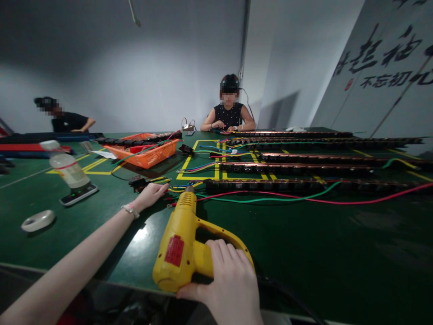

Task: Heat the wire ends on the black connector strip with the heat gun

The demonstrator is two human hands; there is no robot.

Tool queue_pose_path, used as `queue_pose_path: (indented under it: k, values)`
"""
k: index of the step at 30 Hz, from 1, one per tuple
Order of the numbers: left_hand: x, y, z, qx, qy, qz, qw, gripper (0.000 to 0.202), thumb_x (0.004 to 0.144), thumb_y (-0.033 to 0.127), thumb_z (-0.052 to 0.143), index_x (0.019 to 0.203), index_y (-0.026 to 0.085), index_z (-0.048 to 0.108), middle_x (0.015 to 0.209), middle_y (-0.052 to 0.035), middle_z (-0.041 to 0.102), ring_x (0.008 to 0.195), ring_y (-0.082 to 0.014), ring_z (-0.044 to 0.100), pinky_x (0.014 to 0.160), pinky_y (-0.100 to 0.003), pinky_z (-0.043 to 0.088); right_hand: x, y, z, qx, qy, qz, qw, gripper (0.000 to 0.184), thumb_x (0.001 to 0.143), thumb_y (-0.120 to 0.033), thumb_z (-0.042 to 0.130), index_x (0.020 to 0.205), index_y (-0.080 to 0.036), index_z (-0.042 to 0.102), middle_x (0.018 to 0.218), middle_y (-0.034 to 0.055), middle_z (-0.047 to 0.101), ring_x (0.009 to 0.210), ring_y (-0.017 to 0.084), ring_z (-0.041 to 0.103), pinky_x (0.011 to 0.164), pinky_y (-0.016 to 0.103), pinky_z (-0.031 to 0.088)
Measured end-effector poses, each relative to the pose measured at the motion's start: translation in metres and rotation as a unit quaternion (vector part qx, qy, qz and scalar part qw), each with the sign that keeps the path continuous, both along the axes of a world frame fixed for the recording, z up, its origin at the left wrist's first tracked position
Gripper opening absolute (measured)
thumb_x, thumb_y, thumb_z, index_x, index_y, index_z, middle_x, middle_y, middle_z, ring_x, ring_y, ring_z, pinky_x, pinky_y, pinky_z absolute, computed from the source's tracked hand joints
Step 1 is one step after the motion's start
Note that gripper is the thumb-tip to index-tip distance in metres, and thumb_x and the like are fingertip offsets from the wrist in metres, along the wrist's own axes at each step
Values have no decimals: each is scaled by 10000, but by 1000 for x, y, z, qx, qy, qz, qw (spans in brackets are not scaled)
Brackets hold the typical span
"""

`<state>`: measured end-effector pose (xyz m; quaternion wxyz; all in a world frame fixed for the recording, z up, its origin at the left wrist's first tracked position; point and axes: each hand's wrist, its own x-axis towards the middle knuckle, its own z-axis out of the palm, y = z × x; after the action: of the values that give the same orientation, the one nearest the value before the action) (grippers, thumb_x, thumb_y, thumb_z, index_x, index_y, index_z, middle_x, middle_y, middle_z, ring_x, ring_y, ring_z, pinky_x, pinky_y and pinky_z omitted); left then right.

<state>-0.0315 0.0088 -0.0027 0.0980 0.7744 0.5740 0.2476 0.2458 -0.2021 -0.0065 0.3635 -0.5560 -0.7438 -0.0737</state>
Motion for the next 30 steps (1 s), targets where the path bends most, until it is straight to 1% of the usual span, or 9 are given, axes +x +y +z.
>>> queue_pose_path:
  k: [3, 8, 11, 15, 19, 21, 24, 27, 30]
  values:
    - [0, -1, 0, 11, 6, 9, 1000, 540, 878, 539, 291, 459, 203, 336, 471, 1, 384, 460, -126, 344, 535, -284, 221, 7, 1, -4, -9, -18, -27, 999, 857, 652, -899, 267, 972, -181, 606, 897, 49, 654, 845, 227, 607, 782, 364, 383]
    - [1, 0, -1, 6, 14, 16, 1000, 541, 881, 534, 294, 451, 210, 350, 477, -9, 419, 473, -139, 388, 540, -286, 239, 18, 5, -3, 19, -54, -59, 997, 830, 668, -878, 331, 985, -164, 608, 882, 64, 659, 797, 211, 612, 739, 344, 388]
    - [1, 0, -1, 6, 17, 17, 1000, 545, 884, 534, 290, 448, 211, 346, 479, -11, 426, 481, -145, 403, 542, -286, 240, 20, 5, -1, 31, -66, -69, 995, 821, 685, -872, 325, 981, -159, 607, 884, 75, 663, 790, 215, 615, 735, 343, 393]
    - [2, 1, -1, -2, 13, 17, 1000, 539, 885, 527, 293, 451, 210, 336, 486, -15, 433, 482, -146, 406, 544, -284, 240, 18, 3, 1, 17, -71, -75, 995, 800, 713, -855, 333, 1002, -153, 587, 899, 79, 652, 808, 231, 606, 750, 359, 395]
    - [4, 2, -1, -1, 11, 19, 1000, 544, 886, 526, 291, 446, 210, 340, 478, -18, 432, 482, -148, 406, 544, -282, 239, 15, 1, 1, 5, -81, -74, 994, 828, 646, -883, 394, 999, -156, 573, 910, 93, 648, 823, 261, 601, 756, 380, 398]
    - [5, 3, -1, 3, 15, 19, 1000, 548, 889, 522, 286, 442, 210, 336, 469, -17, 425, 477, -146, 401, 541, -282, 232, 13, -1, 0, 10, -87, -62, 994, 832, 621, -889, 420, 984, -156, 575, 891, 94, 649, 801, 260, 603, 735, 379, 405]
    - [5, 4, -2, 9, 23, 19, 1000, 548, 897, 511, 280, 443, 208, 328, 467, -15, 419, 468, -140, 388, 533, -282, 220, 4, -4, 1, 30, -86, -51, 995, 831, 636, -877, 421, 971, -136, 591, 886, 110, 659, 793, 258, 611, 725, 375, 416]
    - [5, 4, -2, 10, 34, 27, 999, 557, 904, 511, 278, 446, 204, 358, 478, -21, 452, 476, -145, 416, 534, -280, 229, -11, -7, 3, 41, -69, -49, 996, 854, 653, -894, 347, 941, -138, 619, 867, 112, 669, 764, 249, 617, 700, 365, 428]
    - [7, 3, -1, 9, 45, 38, 998, 586, 915, 514, 261, 452, 196, 428, 499, -37, 507, 498, -156, 465, 541, -278, 250, -27, -8, 5, 46, -54, -39, 997, 889, 662, -905, 275, 917, -137, 645, 853, 104, 676, 745, 239, 619, 685, 358, 437]
